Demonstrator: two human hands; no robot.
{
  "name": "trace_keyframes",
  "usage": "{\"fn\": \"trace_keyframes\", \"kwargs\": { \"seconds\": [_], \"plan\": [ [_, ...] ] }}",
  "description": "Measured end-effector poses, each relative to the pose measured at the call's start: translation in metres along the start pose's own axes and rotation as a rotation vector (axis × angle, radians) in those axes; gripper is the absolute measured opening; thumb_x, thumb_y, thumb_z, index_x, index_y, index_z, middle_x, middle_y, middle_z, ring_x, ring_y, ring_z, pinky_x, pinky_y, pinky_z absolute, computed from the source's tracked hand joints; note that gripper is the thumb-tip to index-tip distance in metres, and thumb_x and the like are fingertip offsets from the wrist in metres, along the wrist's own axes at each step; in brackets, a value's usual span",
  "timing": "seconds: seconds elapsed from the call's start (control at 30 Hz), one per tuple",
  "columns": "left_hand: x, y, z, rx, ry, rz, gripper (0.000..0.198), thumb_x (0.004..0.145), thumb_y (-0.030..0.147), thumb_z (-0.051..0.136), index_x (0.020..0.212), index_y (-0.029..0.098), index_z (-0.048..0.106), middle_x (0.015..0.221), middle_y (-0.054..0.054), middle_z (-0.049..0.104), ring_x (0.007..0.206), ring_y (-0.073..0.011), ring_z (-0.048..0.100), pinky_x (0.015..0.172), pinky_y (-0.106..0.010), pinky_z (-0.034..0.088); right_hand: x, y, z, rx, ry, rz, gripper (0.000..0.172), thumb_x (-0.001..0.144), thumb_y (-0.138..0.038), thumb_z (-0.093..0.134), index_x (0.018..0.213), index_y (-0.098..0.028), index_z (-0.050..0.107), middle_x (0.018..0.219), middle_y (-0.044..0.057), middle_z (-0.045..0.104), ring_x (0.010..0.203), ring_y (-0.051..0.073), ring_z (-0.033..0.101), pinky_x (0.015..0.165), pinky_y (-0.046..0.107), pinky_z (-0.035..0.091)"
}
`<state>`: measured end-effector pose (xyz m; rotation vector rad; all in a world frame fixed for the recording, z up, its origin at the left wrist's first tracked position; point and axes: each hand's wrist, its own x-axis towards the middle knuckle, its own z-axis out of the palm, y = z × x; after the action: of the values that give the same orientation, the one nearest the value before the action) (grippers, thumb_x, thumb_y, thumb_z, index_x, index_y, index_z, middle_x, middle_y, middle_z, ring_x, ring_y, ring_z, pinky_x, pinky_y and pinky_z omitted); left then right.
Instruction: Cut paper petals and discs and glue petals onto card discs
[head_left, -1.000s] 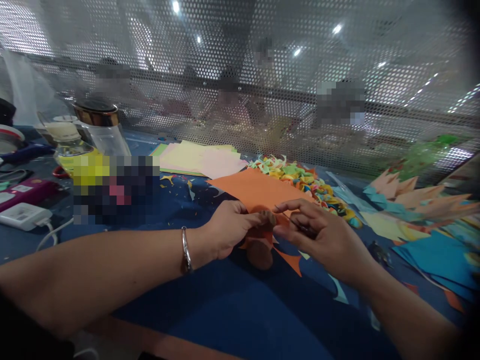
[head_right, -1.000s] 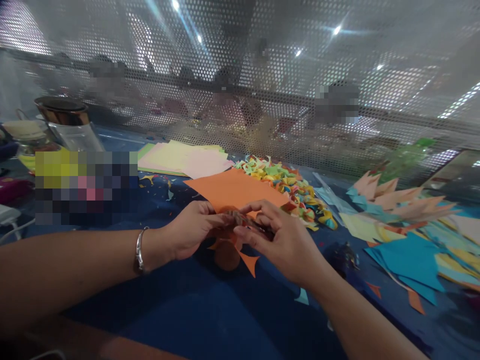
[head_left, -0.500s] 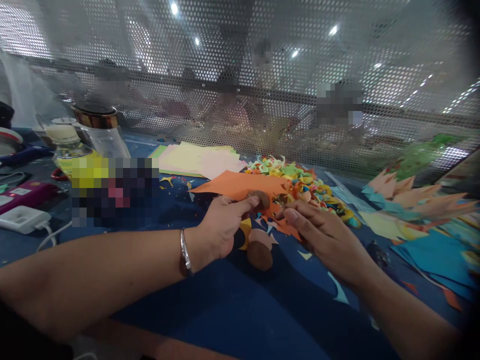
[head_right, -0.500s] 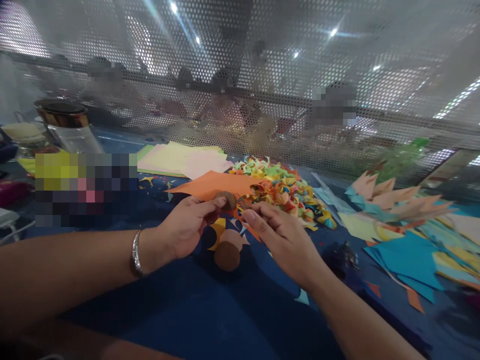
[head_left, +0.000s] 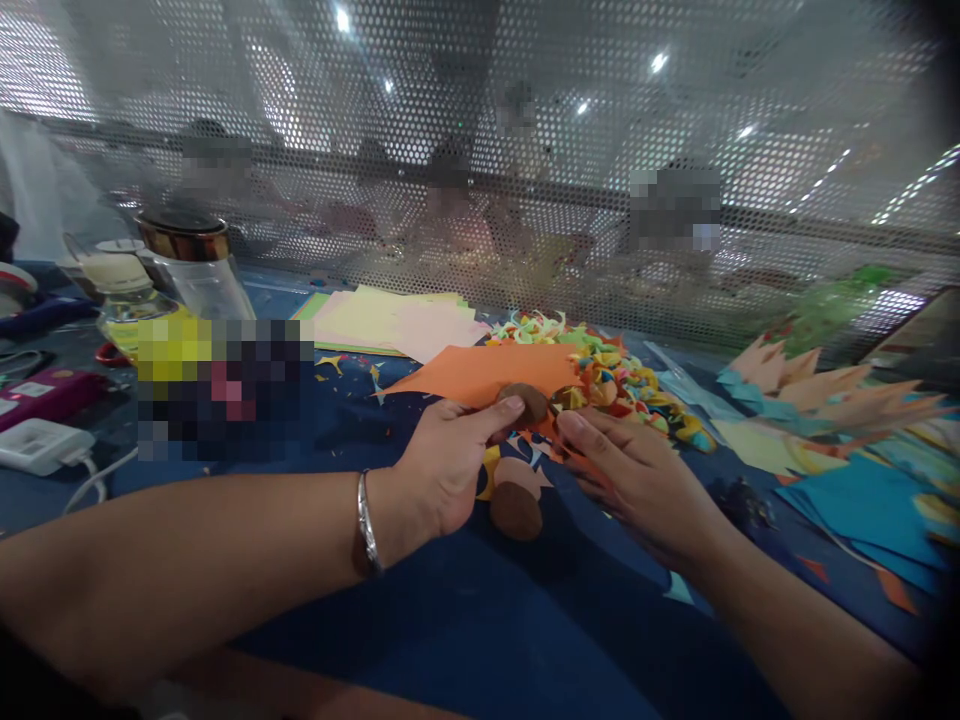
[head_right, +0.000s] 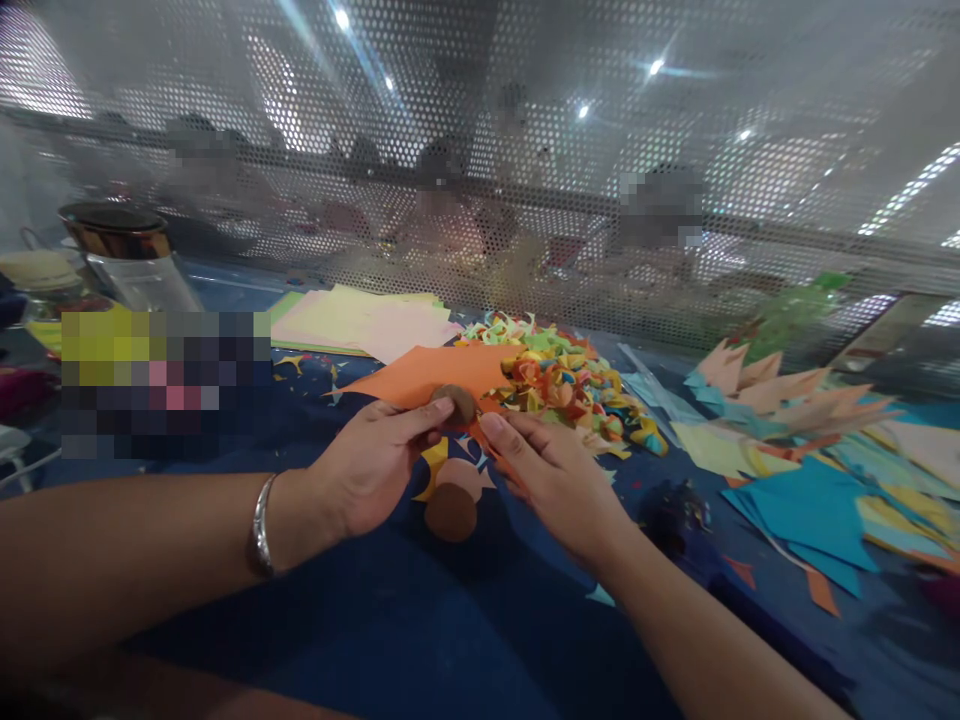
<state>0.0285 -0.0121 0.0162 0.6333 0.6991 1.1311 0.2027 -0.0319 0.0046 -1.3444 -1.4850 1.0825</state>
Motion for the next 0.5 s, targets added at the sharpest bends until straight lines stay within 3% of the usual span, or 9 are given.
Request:
{"fn": "trace_keyframes", "kwargs": {
  "seconds": [0.13,0.33,0.5],
  "plan": [
    [-0.0053,-0.0024,0.0009,-0.051,-0.038,-0.012,0.020,0.062,0.022,0.090,0.069,0.013,0.074,0.076,-0.003,0.070,0.069,-0.0133,0.060,0.073,-0.030,0.047,-0.0015,-0.0016,0.0021,0.080,0.026,0.040,0.055,0.077,-0.074,0.072,0.069,-0.022,0.055,0.054,-0.003,0.044,0.048,0.010,0.044,0.041,0.021,0.033],
    [-0.0049,-0.0055,-0.0015,-0.021,-0.040,0.022,0.020,0.064,0.023,0.090,0.075,0.013,0.077,0.084,-0.005,0.072,0.075,-0.0123,0.060,0.076,-0.028,0.047,-0.0023,-0.0041,0.0053,0.155,0.033,0.061,0.056,0.071,-0.074,0.077,0.079,-0.020,0.068,0.058,-0.004,0.040,0.049,0.008,0.039,0.040,0.017,0.031],
    [-0.0054,-0.0058,-0.0004,-0.044,-0.076,0.012,0.025,0.062,0.025,0.091,0.077,0.013,0.077,0.086,-0.006,0.072,0.082,-0.0164,0.065,0.081,-0.030,0.051,-0.0032,-0.0067,0.0074,0.214,0.067,0.097,0.060,0.063,-0.074,0.082,0.077,-0.018,0.065,0.062,-0.004,0.042,0.049,0.005,0.035,0.040,0.015,0.028]
  ]
}}
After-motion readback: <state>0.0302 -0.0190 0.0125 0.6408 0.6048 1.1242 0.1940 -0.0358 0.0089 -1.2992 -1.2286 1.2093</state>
